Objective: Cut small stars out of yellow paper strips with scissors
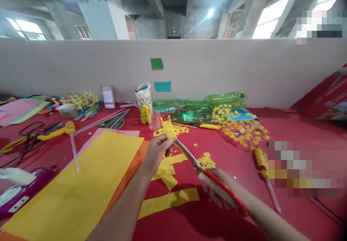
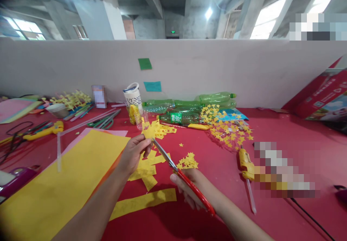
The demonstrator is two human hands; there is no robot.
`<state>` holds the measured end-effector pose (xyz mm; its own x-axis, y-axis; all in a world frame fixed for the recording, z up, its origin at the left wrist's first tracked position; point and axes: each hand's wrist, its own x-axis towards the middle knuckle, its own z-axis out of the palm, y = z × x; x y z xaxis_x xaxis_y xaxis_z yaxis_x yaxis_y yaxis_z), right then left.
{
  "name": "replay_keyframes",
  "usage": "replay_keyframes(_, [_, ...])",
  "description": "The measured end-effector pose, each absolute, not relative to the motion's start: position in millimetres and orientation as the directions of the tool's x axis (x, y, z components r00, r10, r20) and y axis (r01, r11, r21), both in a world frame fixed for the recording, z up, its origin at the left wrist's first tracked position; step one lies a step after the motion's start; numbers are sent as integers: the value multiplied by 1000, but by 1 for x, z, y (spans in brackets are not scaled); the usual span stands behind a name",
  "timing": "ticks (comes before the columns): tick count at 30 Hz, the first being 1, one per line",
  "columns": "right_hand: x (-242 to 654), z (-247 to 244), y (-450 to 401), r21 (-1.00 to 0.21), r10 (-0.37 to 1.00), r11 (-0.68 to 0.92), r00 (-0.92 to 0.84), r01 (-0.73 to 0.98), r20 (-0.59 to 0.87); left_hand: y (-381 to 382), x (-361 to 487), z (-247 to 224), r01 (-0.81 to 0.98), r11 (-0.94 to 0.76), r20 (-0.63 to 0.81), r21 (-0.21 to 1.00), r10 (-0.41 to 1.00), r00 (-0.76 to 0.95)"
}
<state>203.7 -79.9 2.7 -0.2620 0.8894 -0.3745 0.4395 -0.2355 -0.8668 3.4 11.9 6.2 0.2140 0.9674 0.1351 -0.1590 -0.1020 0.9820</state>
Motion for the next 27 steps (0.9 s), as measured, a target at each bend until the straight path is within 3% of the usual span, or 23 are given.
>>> replay_keyframes(11, [207,6,-77,-856,888,-192,-287,481,-360,15,-5,9,-93,-36,60,995,962,268])
replay_keyframes(27, [206,9,-77,-837,884,-228,-255,497,-392,16,-5,7,-115,-27,58,993,959,276])
